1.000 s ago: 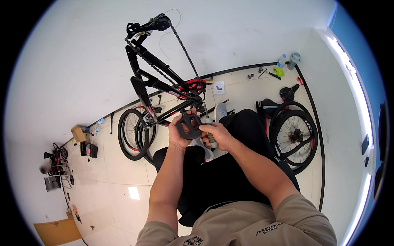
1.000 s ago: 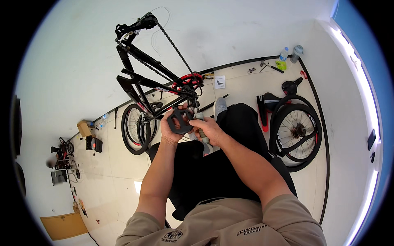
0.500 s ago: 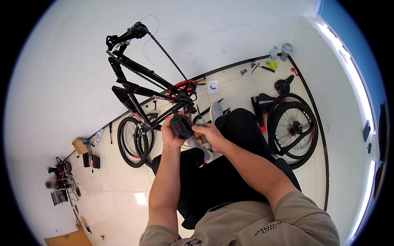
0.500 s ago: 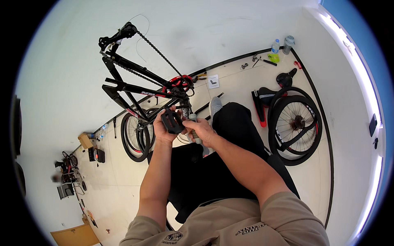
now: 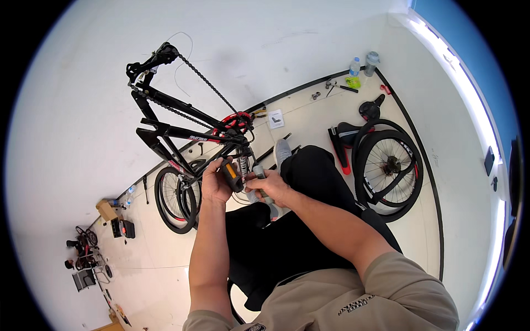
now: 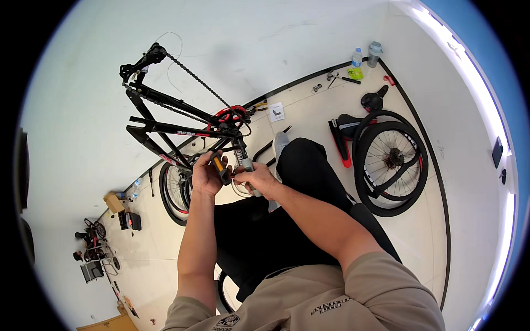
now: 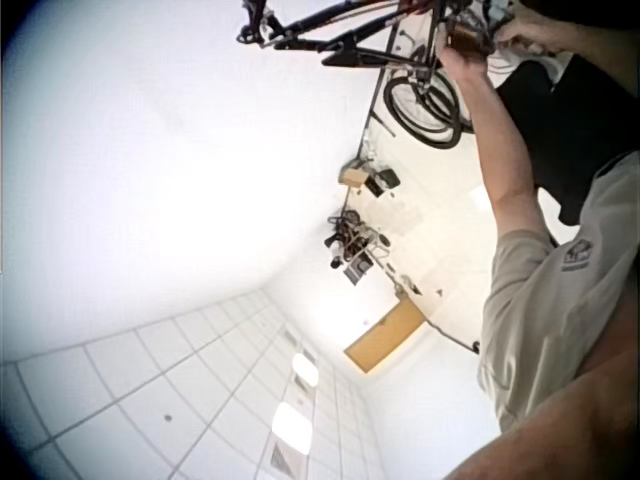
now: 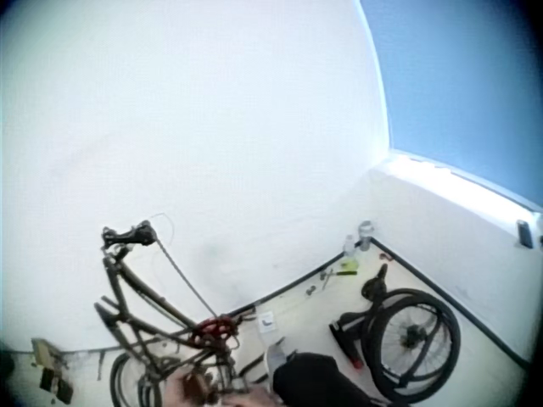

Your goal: The person is seated and working on a bicycle frame mounted upside down. They use a torque wrench to tighten bolts on the crankset and chainring area, rotating the crank arm to check alignment and chain movement. The person repeatedly adjusts and tightens components around the bottom bracket and chainring.

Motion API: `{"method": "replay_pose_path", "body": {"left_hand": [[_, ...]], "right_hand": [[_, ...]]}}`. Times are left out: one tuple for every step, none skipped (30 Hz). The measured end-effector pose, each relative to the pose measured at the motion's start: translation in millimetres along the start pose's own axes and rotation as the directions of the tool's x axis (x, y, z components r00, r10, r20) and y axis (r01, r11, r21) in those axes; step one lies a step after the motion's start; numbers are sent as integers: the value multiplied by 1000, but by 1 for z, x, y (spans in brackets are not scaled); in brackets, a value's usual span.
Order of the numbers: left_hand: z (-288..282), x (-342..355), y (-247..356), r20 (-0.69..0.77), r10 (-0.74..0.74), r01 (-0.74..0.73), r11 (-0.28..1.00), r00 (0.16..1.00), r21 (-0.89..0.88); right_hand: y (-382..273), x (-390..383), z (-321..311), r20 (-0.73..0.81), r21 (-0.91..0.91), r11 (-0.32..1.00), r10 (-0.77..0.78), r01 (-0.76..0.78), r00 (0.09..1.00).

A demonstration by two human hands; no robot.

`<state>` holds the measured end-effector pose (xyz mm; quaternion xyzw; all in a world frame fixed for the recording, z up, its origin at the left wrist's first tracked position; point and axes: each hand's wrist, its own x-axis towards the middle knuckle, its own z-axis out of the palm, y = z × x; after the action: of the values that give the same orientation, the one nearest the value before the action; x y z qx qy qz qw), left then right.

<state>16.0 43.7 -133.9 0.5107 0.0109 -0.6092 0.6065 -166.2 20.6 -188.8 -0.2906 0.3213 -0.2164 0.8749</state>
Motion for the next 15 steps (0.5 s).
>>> {"method": "replay_pose_path", "body": {"left_hand": [[4,-1,2,-4,-1,1,999,1000,34],[6,2,4,-28,18,-16,997,999,75],[4,3,8,-26,30,-28,995,999,93],[1,4,11,-11,25,-24,994,1000,108],[-4,9,10,13,6,-7,993,1000,116],[-8,18,8,24,28,-31,989,999,143],[-17,18,10,43,32,-39,986,999,164],[-7,9,6,10,17,-19,982,1000,189],[0,1,7,-30,23,-15,976,999,218],[-10,7,9,-30,36,-29,975,999,221],[-19,13,11,-38,57,-47,973,998,227],[-18,11,12,-34,65,-55,970,997,239],[-17,10,13,-32,73,-63,966,997,249],[-14,10,12,-58,62,-45,965,996,258],[-10,7,14,-64,51,-32,963,997,269]], "right_hand": [[-1,0,1,14,17,1000,-5,5,1000],[-2,0,3,26,33,999,-11,11,1000],[-4,-3,0,28,50,999,-21,20,999],[-1,1,-1,-16,-52,999,-7,6,1000],[4,3,-2,58,-35,999,-19,21,998],[18,14,-8,74,-69,994,-79,84,994],[20,11,-4,93,-33,997,-72,75,993],[19,8,-3,84,-3,998,-58,58,995],[13,3,-3,118,24,999,-32,29,992],[7,-2,-2,153,47,999,-7,0,988],[0,-7,-1,222,65,997,34,-50,974],[-4,-11,1,239,49,998,21,-33,971],[-7,-13,2,257,32,999,10,-19,966],[-4,-11,-2,252,1,1000,-1,1,968],[-5,-12,-1,250,-2,1000,2,-2,968]]}}
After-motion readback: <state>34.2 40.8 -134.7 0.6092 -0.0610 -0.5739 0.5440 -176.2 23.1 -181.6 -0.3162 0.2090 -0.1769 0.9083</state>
